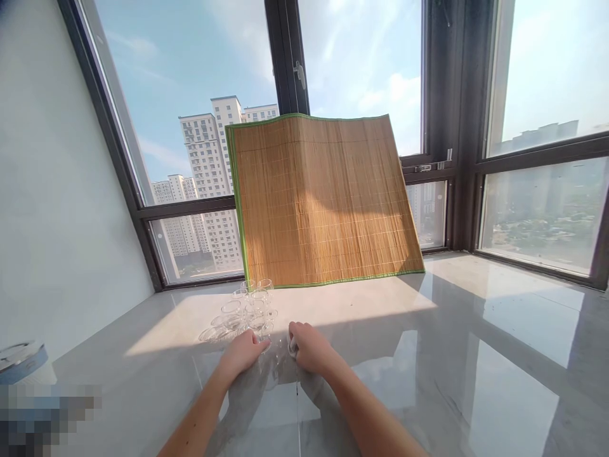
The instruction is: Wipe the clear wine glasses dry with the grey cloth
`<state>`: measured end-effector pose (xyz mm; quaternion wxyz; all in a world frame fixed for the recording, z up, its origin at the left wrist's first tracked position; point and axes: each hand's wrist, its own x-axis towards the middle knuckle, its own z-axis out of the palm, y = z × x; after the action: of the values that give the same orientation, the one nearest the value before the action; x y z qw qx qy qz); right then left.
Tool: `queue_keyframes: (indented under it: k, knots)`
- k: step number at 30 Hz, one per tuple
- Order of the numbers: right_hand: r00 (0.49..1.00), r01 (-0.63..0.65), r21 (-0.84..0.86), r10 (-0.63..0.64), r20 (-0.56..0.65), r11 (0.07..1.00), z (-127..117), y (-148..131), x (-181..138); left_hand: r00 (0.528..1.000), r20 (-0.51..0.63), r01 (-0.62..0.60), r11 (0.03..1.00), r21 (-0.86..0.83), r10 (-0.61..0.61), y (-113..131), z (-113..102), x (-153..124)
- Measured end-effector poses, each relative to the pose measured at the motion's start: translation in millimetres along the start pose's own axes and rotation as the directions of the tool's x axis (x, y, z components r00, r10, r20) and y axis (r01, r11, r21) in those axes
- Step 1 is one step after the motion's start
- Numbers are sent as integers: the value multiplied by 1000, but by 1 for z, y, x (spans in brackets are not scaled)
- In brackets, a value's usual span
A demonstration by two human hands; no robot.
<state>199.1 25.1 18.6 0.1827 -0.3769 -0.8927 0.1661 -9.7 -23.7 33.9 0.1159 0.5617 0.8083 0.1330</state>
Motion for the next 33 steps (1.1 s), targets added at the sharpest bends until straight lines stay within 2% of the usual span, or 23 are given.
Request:
queue_keyframes:
  k: [3, 7, 10, 14, 17, 20, 27, 33]
  knots:
    - [999, -31, 4, 31, -17, 1000, 3, 3, 2, 1000, 3, -3, 1000, -3, 3, 1, 0, -1]
    - [999, -38, -119, 35, -27, 992, 7, 3, 1, 1000, 6, 9, 1000, -1, -9, 1, 1, -1]
    - [986, -162, -160, 154, -63, 974, 10, -1, -2, 1000, 11, 9, 1000, -5, -9, 0, 2, 0]
    - [927, -375, -156, 364, -95, 914, 13, -8, -8, 1000, 7, 0, 1000, 2, 0, -2, 4, 3]
    - [906, -423, -190, 413, -87, 886, 14, -14, -8, 1000, -2, -8, 1000, 15, 8, -3, 5, 4]
    - [927, -373, -181, 357, -112, 910, 16, -16, -4, 1000, 0, -13, 1000, 20, 13, -2, 6, 4]
    - [982, -164, -154, 146, -124, 974, 18, -14, 2, 1000, 6, -16, 1000, 11, 16, -3, 6, 4]
    - [992, -22, -142, 4, -124, 990, 26, -19, -4, 999, -13, -35, 999, 6, 35, -3, 8, 5]
